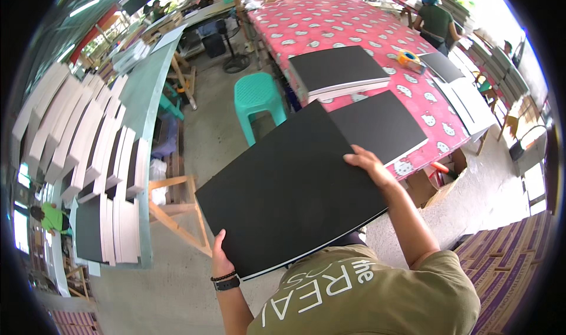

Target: The person picks up stacks of black-covered boards from one table and transfers them to another table covered with a pink tablecloth, arranging them into separate piles.

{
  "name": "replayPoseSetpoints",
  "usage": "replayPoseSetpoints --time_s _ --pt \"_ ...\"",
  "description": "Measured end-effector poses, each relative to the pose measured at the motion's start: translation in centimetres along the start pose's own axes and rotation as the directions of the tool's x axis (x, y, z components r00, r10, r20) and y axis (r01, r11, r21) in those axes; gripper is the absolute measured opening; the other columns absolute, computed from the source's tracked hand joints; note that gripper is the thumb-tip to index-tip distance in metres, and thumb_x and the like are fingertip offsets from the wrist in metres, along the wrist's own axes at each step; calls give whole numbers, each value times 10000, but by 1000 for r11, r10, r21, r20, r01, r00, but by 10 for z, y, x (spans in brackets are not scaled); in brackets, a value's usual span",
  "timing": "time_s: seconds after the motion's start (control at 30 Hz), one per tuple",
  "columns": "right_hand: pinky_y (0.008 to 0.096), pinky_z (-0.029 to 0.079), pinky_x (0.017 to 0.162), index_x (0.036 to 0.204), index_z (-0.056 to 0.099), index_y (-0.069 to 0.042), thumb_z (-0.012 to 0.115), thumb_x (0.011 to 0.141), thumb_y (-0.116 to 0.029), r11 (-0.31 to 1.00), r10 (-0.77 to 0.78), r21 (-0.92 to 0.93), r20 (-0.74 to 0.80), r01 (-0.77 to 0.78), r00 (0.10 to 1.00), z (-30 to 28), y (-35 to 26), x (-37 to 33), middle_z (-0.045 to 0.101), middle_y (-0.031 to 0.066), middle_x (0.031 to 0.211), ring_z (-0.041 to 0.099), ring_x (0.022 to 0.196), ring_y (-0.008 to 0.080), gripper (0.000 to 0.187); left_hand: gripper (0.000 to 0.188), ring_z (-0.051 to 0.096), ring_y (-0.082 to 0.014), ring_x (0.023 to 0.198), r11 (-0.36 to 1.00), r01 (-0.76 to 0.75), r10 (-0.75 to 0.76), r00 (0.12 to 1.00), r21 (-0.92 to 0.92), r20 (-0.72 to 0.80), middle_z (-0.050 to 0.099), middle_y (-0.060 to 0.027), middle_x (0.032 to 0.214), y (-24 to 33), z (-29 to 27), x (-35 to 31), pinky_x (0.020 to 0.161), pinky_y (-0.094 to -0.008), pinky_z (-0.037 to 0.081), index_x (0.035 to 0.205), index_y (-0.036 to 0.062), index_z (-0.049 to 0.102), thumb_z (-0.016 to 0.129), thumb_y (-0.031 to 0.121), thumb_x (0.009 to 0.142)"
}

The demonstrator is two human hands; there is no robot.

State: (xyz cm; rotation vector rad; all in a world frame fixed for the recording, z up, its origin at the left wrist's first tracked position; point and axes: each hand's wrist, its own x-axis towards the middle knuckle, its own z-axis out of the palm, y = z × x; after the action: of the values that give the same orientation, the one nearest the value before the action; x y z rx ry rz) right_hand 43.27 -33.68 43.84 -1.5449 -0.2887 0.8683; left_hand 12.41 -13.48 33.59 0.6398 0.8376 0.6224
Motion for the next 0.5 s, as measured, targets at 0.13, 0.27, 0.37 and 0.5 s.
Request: replayPoseSetpoints --time_s 0.13,0.27,0.37,0.5 --pt "296 427 871 1330 361 -18 676 700 -365 998 -15 50 -153 23 988 -126 -14 21 464 170 1244 503 1079 218 784 264 604 -153 843 997 4 -15 989 81 144 637 -41 915 -43 91 40 760 -283 476 938 37 613 613 270 814" --pt "291 450 827 1260 447 -4 627 758 -313 992 -130 -4 -96 130 987 -235 -45 53 560 149 1107 563 970 198 617 350 596 -142 840 984 -34 3 984 174 179 632 -46 930 -105 199 74 757 -269 466 953 28 610 631 346 809" --pt "283 470 762 1197 505 6 602 795 -285 995 -104 5 -51 104 993 -279 -58 88 611 122 991 597 862 185 506 582 559 -154 920 906 -110 82 993 410 83 603 -107 991 -136 239 105 827 -271 427 1028 -59 573 658 450 759" --pt "327 472 781 1193 502 23 610 792 -441 653 -67 -756 -2 42 998 -365 -9 187 624 178 950 611 881 236 623 629 544 -191 963 505 -354 467 879 787 96 560 -141 1077 -177 280 131 844 -292 422 1142 -58 504 670 405 750"
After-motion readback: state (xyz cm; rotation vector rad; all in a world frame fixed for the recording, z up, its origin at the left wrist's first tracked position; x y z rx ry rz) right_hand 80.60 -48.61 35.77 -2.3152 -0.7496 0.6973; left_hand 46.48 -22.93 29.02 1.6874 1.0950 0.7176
